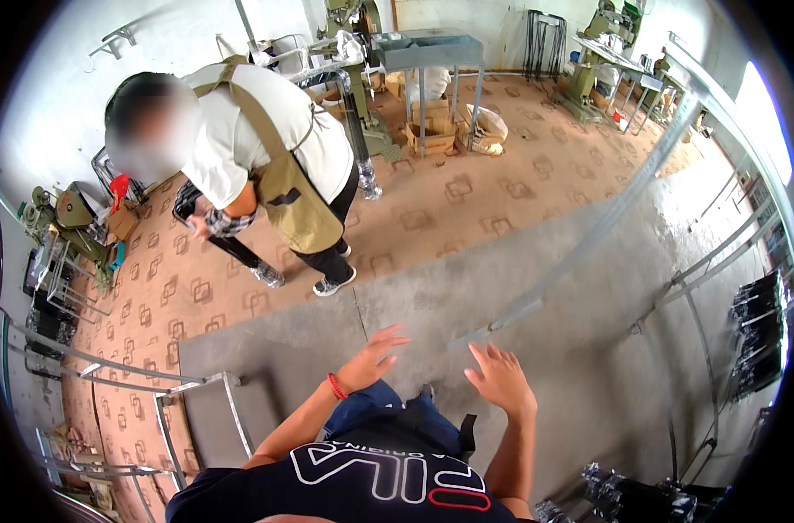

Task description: The person walks through a warehouse and applies small round stickers to stacks of plastic-wrapped chairs. They retrieve a sticker roll from a table, tear off individual stickers, and place them on the top of each chair stack while moving between multiple stacks.

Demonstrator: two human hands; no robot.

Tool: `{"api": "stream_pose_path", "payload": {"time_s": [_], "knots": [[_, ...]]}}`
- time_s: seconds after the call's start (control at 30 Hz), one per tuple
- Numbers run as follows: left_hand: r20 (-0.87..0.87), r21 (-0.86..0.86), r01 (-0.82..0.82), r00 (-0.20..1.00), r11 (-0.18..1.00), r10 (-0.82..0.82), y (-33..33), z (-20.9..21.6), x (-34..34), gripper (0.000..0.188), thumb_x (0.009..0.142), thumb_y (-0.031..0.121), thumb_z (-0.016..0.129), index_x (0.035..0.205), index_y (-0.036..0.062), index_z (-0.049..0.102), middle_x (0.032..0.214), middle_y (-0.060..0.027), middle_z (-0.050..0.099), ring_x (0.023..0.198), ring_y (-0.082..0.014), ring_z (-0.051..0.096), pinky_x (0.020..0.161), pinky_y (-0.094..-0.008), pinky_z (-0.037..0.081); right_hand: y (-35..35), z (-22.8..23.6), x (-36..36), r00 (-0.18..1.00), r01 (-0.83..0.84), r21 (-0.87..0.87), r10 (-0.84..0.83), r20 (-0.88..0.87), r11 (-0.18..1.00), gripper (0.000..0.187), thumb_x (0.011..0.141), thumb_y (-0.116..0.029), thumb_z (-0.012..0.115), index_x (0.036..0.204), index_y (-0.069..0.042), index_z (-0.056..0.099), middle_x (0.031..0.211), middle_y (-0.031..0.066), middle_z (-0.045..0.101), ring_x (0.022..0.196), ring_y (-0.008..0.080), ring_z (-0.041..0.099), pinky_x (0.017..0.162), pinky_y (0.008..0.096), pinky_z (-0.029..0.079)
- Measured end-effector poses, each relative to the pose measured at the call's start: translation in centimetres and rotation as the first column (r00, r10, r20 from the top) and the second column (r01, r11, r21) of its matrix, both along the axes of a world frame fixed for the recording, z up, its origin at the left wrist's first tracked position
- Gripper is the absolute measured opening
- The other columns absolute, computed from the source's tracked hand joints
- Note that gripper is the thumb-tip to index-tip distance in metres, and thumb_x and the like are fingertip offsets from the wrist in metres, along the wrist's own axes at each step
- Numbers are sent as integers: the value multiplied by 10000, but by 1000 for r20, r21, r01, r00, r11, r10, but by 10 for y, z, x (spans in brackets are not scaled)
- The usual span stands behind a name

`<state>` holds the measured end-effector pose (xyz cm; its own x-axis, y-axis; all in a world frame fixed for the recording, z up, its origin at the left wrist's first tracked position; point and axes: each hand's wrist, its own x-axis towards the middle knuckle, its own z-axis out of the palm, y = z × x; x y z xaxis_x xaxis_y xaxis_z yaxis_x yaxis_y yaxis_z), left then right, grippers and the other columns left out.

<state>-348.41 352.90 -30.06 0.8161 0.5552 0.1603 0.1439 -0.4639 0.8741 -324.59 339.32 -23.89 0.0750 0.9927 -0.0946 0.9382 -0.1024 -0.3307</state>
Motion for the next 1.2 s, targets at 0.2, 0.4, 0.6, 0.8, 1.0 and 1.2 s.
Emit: {"api": "stream_pose_path", "payload": {"time_s": [0.2, 0.4, 0.6, 0.8, 1.0, 1.2], "knots": [[-57, -36, -133, 990, 991, 131, 103, -16, -5, 379, 807, 35, 480, 1181, 96, 493, 1326, -144, 334, 1213, -300, 323, 995, -368, 284, 177, 133, -31, 473, 317, 617, 443, -761, 721, 287, 793, -143, 530, 1059, -38, 555, 1037, 160, 555, 956, 290, 536, 815, 377, 422], [-1, 40, -132, 991, 990, 132, 243, -8, 23, 372, 804, 17, 471, 1166, 92, 506, 1325, -131, 342, 1191, -297, 356, 978, -366, 303, 269, 195, -25, -7, 236, 928, 956, -294, 288, 236, 802, -142, 509, 1010, -37, 547, 965, 140, 542, 878, 264, 518, 751, 363, 410], [123, -44, 73, 990, 996, -67, 360, 44, 112, 394, 781, -39, 461, 1152, 89, 506, 1293, -135, 374, 1177, -297, 379, 957, -350, 332, 379, 209, -4, -59, 224, 933, 960, -274, 280, 189, 810, -140, 489, 961, -37, 539, 894, 121, 529, 800, 238, 500, 687, 349, 397], [274, -40, 240, 936, 970, -221, 460, 74, 236, 391, 767, -59, 482, 1123, 100, 519, 1276, -158, 377, 1157, -294, 405, 917, -333, 369, 488, 191, 59, -109, 242, 926, 956, -272, 291, 151, 819, -138, 468, 912, -37, 530, 822, 101, 516, 722, 213, 481, 623, 336, 385], [316, 91, 153, 933, 984, -174, 586, 44, 329, 344, 796, -31, 479, 1106, 112, 521, 1260, -150, 394, 1151, -292, 408, 923, -330, 364, 633, 160, 147, -272, 227, 916, 924, -267, 332, 129, 828, -136, 448, 863, -37, 522, 750, 81, 503, 644, 187, 463, 559, 322, 372], [279, -94, -33, 958, 995, 58, 702, -12, 396, 295, 817, 58, 468, 1110, 74, 507, 1233, -186, 409, 1139, -320, 406, 933, -361, 345, 804, 164, 223, -272, 252, 838, 866, -419, 484, 133, 836, -135, 427, 814, -36, 514, 678, 61, 490, 566, 161, 445, 496, 308, 360]]}}
